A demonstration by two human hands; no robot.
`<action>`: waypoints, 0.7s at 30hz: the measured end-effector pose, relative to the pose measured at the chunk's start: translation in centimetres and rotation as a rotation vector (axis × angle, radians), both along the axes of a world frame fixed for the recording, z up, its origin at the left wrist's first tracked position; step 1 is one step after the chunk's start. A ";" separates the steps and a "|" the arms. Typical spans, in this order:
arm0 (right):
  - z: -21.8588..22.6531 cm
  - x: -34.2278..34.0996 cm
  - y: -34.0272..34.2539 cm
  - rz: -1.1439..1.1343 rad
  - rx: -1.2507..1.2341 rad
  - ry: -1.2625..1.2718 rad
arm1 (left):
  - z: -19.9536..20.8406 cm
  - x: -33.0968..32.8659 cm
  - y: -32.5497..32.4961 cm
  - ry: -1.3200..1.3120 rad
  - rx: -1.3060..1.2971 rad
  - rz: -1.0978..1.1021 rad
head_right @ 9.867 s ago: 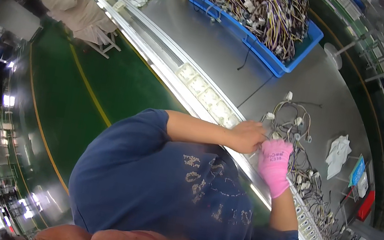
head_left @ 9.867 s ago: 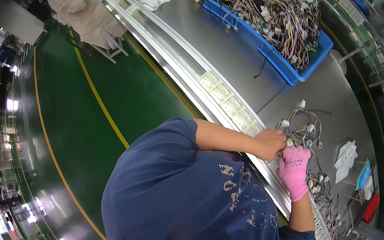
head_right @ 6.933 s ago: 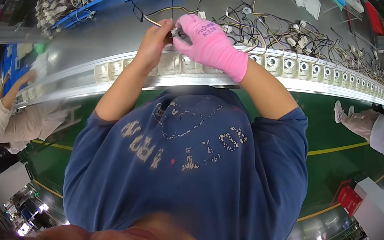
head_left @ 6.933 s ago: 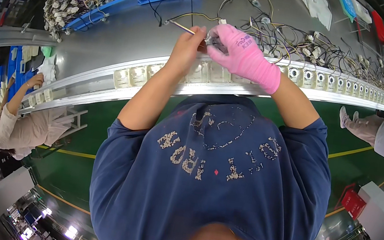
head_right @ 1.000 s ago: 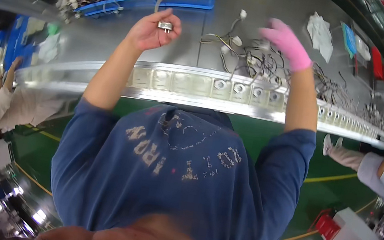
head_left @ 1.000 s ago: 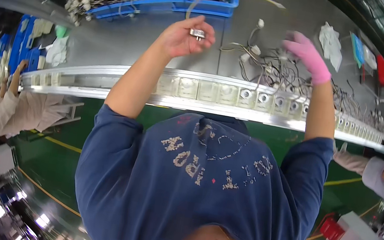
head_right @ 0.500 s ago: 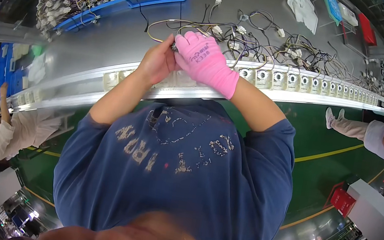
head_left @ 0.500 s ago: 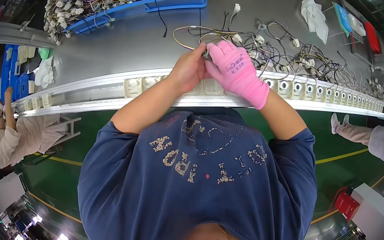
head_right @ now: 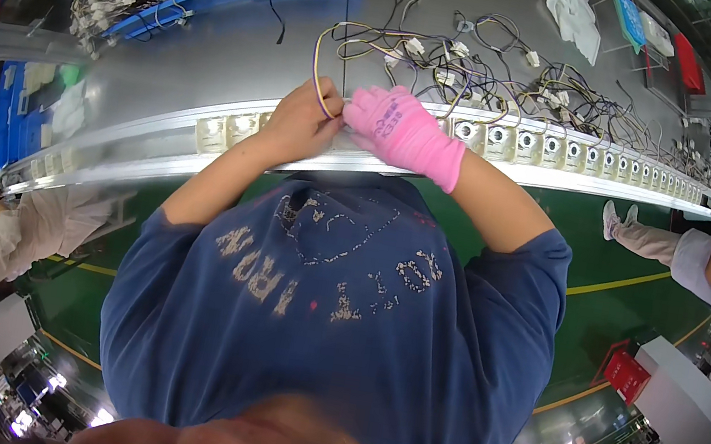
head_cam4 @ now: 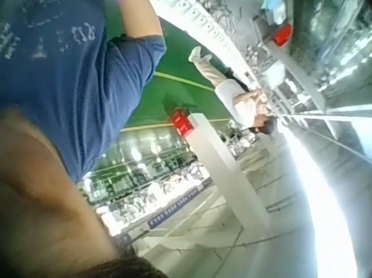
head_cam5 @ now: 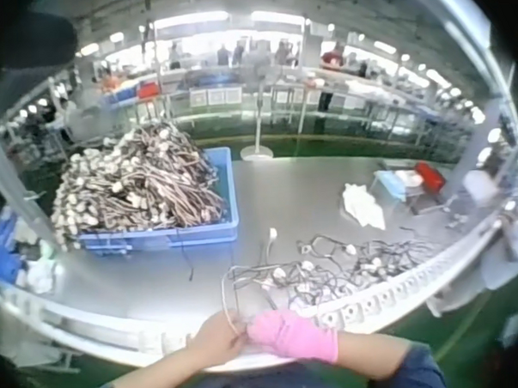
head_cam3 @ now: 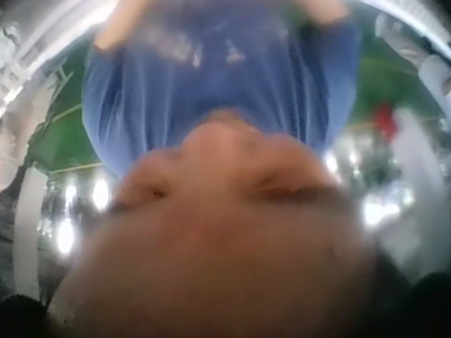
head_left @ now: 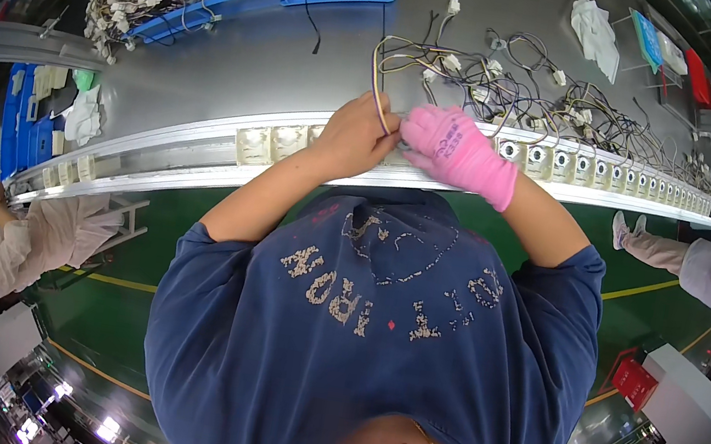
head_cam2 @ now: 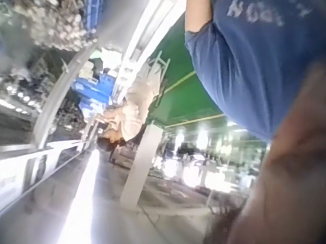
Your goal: The person takes wire harnesses from the table, inserts their connectors into fixtures along the rail by hand, and sorts and untangles bundles of wire harnesses.
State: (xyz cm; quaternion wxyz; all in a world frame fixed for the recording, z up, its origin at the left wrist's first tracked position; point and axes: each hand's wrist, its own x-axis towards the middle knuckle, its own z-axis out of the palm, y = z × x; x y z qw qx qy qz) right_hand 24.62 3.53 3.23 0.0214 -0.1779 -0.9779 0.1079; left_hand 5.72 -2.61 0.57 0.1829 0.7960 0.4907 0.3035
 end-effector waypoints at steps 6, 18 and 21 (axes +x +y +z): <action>-0.8 0.1 -0.4 0.028 0.000 -0.053 | -0.3 0.3 -0.5 -0.002 0.027 0.033; -2.7 -0.4 -4.4 -0.365 0.071 0.350 | -0.8 1.6 -0.7 0.091 0.059 0.160; -2.2 -0.4 -4.5 -0.379 0.042 0.323 | -0.7 1.8 -1.0 0.134 0.043 0.161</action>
